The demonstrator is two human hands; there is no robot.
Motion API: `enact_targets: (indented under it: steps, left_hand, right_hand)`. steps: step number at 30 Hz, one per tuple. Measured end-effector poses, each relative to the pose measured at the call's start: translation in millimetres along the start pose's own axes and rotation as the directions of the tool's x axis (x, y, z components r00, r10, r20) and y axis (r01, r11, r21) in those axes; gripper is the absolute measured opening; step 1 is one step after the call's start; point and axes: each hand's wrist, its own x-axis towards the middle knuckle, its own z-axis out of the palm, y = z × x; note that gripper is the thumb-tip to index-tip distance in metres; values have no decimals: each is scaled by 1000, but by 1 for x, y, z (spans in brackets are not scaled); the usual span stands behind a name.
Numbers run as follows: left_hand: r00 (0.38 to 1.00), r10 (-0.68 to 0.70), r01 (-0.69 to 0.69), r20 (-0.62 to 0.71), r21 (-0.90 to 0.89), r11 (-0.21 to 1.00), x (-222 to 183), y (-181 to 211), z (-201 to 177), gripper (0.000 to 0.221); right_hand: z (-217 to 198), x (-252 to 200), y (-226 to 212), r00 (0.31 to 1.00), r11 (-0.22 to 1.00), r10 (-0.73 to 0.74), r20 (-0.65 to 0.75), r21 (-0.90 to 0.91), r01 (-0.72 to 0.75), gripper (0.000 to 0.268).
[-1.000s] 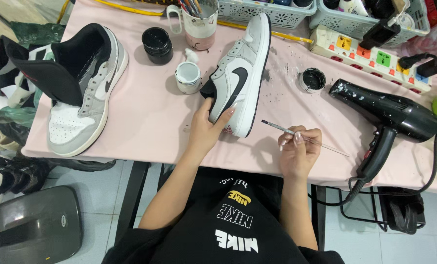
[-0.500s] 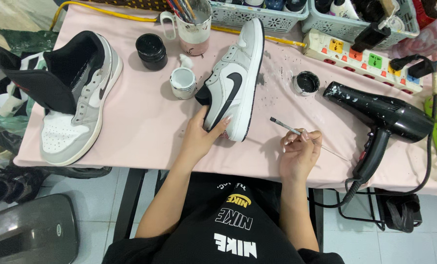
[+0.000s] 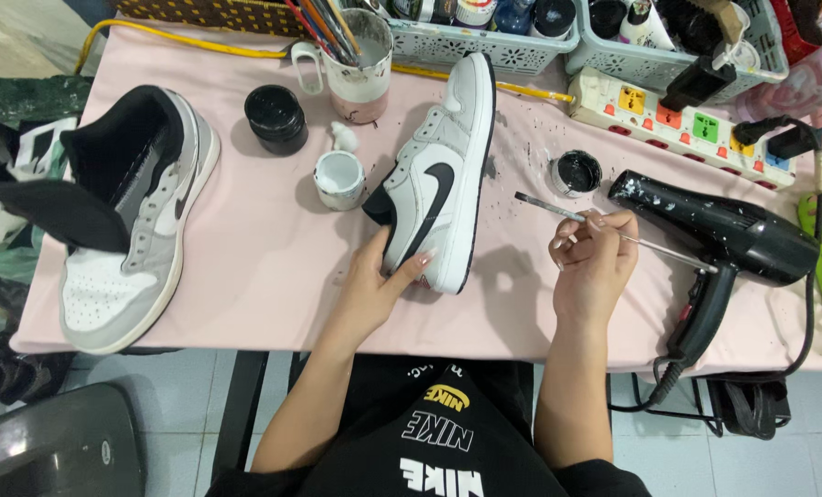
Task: The person paints the side of a sneaker using a small brush and white paint, then uses a hairdryer to dry the painted area before painting the sole of the sneaker with the same brush.
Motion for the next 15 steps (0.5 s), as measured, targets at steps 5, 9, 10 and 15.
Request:
enact_targets:
  steps: [5, 9, 10, 15]
  left_hand:
    - [1000, 22, -22, -1, -2, 1000, 3, -4, -2, 44]
    - [999, -34, 35, -12, 65, 997, 5, -5, -3, 45]
    - [999, -52, 53, -12, 50, 997, 5, -4, -3, 46]
    - [994, -113, 113, -8, 45, 993, 6, -5, -3, 50]
  right_hand:
    - [-3, 15, 6, 994, 998, -13, 110, -63, 20, 15]
    - [-8, 18, 19, 996, 996, -3, 94, -88, 12, 13]
    - [-10, 17, 20, 996, 996, 9, 91, -89, 0, 12]
    - [-16, 12, 24, 995, 994, 52, 86, -103, -43, 14]
